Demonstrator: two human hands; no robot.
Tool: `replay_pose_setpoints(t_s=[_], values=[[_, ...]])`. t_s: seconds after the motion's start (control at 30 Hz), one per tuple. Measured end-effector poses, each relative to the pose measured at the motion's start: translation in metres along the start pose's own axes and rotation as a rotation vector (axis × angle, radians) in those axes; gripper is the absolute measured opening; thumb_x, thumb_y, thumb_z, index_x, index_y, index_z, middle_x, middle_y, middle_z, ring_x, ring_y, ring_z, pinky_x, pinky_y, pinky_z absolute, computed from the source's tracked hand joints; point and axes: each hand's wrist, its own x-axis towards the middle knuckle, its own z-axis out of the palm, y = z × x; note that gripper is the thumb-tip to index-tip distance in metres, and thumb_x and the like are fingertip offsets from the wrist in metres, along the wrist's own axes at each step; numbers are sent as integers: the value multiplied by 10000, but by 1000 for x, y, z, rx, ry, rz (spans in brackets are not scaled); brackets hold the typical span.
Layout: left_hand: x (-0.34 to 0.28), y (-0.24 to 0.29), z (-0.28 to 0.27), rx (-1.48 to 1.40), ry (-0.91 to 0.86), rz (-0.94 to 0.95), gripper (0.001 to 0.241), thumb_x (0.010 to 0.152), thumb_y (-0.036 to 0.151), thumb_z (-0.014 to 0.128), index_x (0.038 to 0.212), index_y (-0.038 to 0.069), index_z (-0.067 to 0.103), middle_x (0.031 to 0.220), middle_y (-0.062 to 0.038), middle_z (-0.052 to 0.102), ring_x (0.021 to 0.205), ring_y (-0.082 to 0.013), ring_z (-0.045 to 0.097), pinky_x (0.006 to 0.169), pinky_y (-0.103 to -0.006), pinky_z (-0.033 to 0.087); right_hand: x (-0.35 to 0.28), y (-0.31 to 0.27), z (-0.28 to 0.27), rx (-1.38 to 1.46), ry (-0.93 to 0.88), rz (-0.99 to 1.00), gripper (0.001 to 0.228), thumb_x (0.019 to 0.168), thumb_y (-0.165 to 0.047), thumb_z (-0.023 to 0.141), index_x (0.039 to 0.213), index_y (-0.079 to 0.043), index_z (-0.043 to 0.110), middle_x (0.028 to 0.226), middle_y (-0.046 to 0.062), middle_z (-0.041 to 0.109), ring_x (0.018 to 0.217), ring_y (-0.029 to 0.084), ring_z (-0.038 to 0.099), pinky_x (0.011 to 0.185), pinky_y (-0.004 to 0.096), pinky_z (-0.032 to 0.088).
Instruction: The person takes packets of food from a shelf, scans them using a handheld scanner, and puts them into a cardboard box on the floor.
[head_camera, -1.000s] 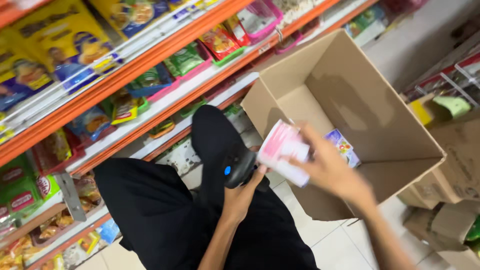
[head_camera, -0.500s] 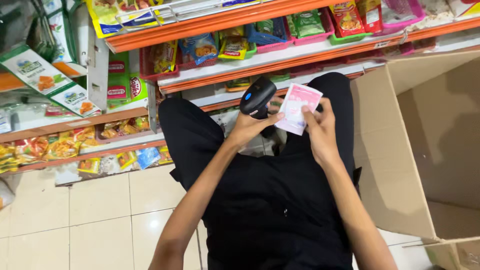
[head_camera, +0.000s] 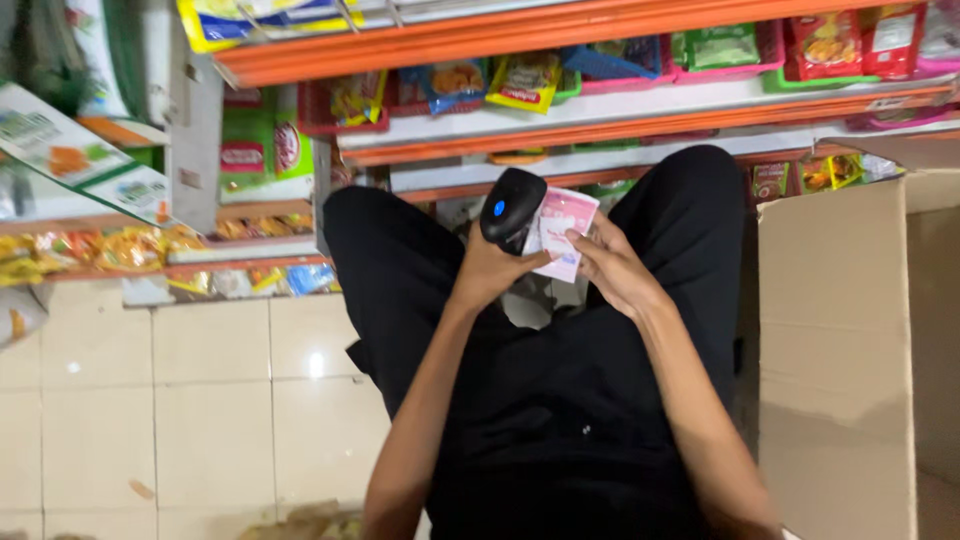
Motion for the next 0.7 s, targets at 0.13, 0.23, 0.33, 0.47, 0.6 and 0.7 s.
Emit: replay_pose_setpoints(t_s=[0.13,0.23,0.33,0.47,0.6,0.7], values=[[12,-6,7,41,-35,115,678,694,98,962,1262,-19,611,1173,-60,695,1078,-131,645,990,-325,553,20,18,-11,-103,37,-103,400,1047,-104,571,1440,-57,506,1190,36,679,1032,108,644,870,292,527],[20,-12,15,-9,-28,20,629,702,86,956,1236,-17,638,1140,-55,711,1032,-120,654,959,-313,562,28,34,-15,-148,96,-213,367,1058,-114,579,1417,-51,533,1172,33,686,1015,100,637,873,276,516],[30,-18,17,-54,-12,50,565,746,75,942,1220,-20,648,1118,-49,714,1013,-104,663,931,-302,578,34,41,-20,-140,157,-271,362,1085,-121,583,1438,-45,545,1120,52,670,972,107,608,843,272,487],[38,-27,23,-62,62,20,528,769,68,940,1201,-25,652,1106,-45,698,991,-92,640,887,-291,567,33,39,-22,-46,142,-315,338,1094,-85,551,1422,-7,555,1209,54,661,1115,104,632,995,261,511],[42,-31,23,-134,72,-4,523,803,77,910,1240,-20,639,1129,-41,697,1009,-105,654,889,-294,568,30,31,-14,-145,98,-364,508,920,34,579,1419,-30,510,1248,67,650,1108,109,626,943,261,515],[38,-28,22,-159,88,-39,549,797,84,909,1253,-12,619,1139,-32,674,1039,-106,639,906,-292,555,26,29,-8,-167,65,-389,434,972,7,637,1384,-19,501,1236,77,669,1133,101,634,953,254,525]])
